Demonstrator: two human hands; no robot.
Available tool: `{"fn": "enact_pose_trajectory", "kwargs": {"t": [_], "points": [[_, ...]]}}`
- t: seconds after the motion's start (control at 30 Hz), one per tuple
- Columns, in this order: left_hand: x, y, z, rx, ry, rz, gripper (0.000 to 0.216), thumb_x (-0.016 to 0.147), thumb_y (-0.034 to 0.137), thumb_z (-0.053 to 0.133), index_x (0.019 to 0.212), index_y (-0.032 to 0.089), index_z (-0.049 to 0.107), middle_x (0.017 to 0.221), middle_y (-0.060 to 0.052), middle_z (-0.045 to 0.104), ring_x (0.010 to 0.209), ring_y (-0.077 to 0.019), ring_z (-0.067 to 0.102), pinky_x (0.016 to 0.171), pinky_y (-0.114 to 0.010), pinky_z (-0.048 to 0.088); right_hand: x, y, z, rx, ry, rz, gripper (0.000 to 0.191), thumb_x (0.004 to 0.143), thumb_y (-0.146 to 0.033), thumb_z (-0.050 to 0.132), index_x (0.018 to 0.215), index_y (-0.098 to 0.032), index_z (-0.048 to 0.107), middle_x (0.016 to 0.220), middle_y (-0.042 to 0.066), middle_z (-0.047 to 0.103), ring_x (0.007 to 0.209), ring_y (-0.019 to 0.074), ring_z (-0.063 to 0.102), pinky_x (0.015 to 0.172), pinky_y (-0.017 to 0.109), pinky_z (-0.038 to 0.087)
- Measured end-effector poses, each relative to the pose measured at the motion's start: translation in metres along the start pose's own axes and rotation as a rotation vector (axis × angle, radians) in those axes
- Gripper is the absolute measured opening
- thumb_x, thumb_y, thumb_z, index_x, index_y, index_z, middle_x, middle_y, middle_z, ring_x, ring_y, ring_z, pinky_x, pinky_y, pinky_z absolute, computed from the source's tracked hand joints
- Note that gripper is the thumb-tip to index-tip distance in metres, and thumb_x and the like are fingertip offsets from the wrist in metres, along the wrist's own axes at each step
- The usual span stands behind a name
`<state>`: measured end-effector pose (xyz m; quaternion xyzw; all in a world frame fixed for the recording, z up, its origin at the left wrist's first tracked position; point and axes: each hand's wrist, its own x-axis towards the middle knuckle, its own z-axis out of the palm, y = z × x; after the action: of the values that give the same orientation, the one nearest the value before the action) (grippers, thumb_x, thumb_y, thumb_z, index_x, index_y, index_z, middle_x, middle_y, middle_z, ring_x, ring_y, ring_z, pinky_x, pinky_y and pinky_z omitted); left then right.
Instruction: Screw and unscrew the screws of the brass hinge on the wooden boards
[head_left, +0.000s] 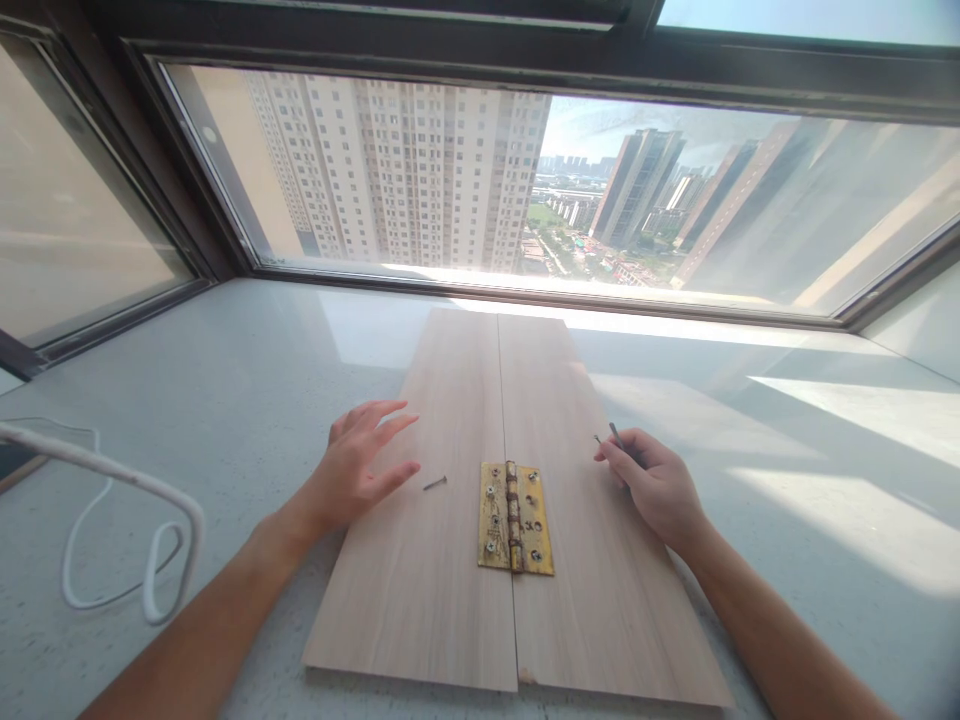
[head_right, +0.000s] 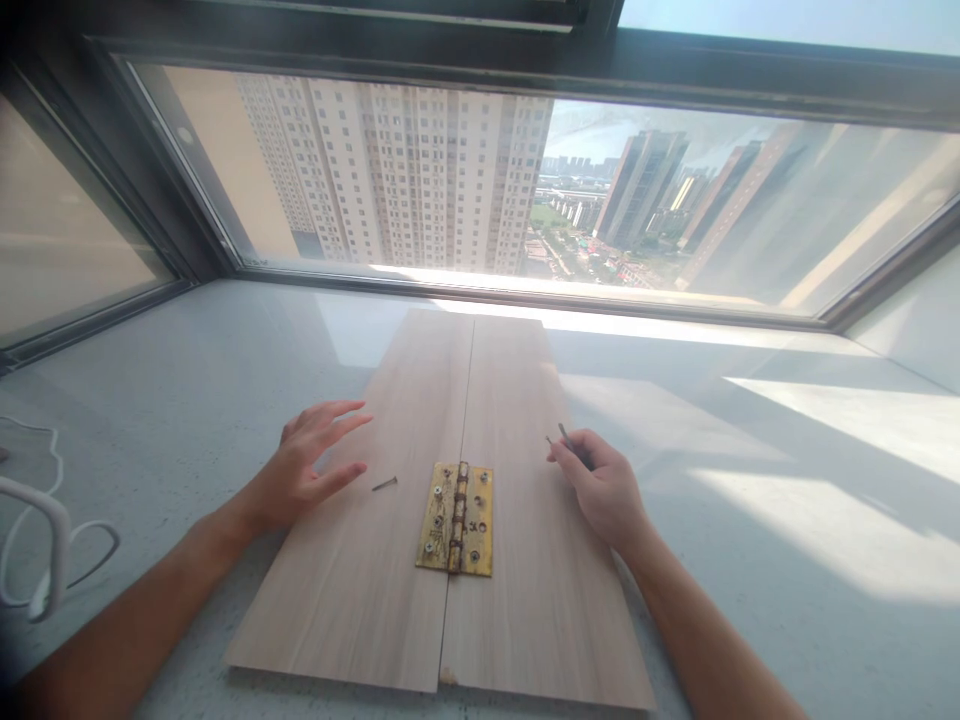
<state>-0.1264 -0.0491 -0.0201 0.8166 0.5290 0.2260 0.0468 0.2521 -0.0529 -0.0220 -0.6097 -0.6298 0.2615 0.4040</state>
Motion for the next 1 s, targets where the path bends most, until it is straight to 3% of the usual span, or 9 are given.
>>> {"fn": "enact_pose_trajectory", "kwargs": {"t": [0.17, 0.33, 0.5, 0.6, 0.77, 1.0], "points": [[0.005, 0.019, 0.006, -0.077, 0.057, 0.073, 0.035, 0.085, 0.044, 0.050, 0.113, 0.024, 0.061, 0.122, -0.006, 0.059, 0.117, -0.0238, 0.047, 0.100, -0.040, 0.031, 0.000, -0.003, -0.002, -0.053, 0.000, -0.030, 0.026, 0.080, -0.045, 0.056, 0.077, -0.020, 0.060, 0.063, -0.001, 0.054, 0.058, 0.0127, 0.047, 0.056, 0.027, 0.036], [0.008, 0.014, 0.011, -0.125, 0.075, 0.051, 0.033, 0.085, 0.042, 0.052, 0.111, 0.023, 0.062, 0.117, -0.006, 0.062, 0.112, -0.0233, 0.051, 0.097, -0.040, 0.035, -0.002, -0.005, -0.001, -0.093, -0.015, -0.069, 0.034, 0.082, -0.044, 0.053, 0.102, -0.020, 0.067, 0.085, 0.005, 0.069, 0.073, 0.0190, 0.061, 0.065, 0.032, 0.046], [0.007, 0.008, 0.013, -0.143, 0.095, 0.057, 0.031, 0.086, 0.039, 0.051, 0.111, 0.022, 0.061, 0.115, -0.006, 0.062, 0.110, -0.0229, 0.051, 0.096, -0.041, 0.038, -0.001, -0.004, -0.003, -0.182, -0.069, -0.154, 0.028, 0.082, -0.037, 0.051, 0.096, -0.021, 0.070, 0.102, 0.006, 0.069, 0.095, 0.0228, 0.061, 0.081, 0.034, 0.046], [0.007, 0.008, 0.013, -0.149, 0.110, 0.060, 0.031, 0.086, 0.037, 0.052, 0.111, 0.021, 0.060, 0.114, -0.006, 0.062, 0.110, -0.0226, 0.051, 0.095, -0.042, 0.039, -0.001, -0.006, -0.008, -0.277, -0.107, -0.146, 0.027, 0.080, -0.032, 0.052, 0.097, -0.025, 0.071, 0.099, 0.004, 0.070, 0.089, 0.0220, 0.062, 0.075, 0.033, 0.046], [0.008, 0.009, 0.014, -0.159, 0.116, 0.060, 0.031, 0.086, 0.037, 0.052, 0.112, 0.020, 0.060, 0.114, -0.007, 0.062, 0.110, -0.0230, 0.051, 0.095, -0.042, 0.040, -0.002, -0.016, -0.013, -0.564, -0.246, -0.033, 0.033, 0.075, -0.028, 0.048, 0.103, -0.028, 0.066, 0.074, -0.001, 0.066, 0.060, 0.0157, 0.057, 0.054, 0.028, 0.038], [0.007, 0.008, 0.016, -0.174, 0.122, 0.052, 0.032, 0.086, 0.036, 0.052, 0.113, 0.020, 0.059, 0.115, -0.007, 0.061, 0.110, -0.0228, 0.051, 0.096, -0.042, 0.041, -0.005, -0.014, -0.016, -0.520, -0.197, 0.027, 0.015, 0.075, -0.031, 0.048, 0.086, -0.023, 0.056, 0.071, -0.003, 0.063, 0.062, 0.0144, 0.055, 0.056, 0.027, 0.038]]}}
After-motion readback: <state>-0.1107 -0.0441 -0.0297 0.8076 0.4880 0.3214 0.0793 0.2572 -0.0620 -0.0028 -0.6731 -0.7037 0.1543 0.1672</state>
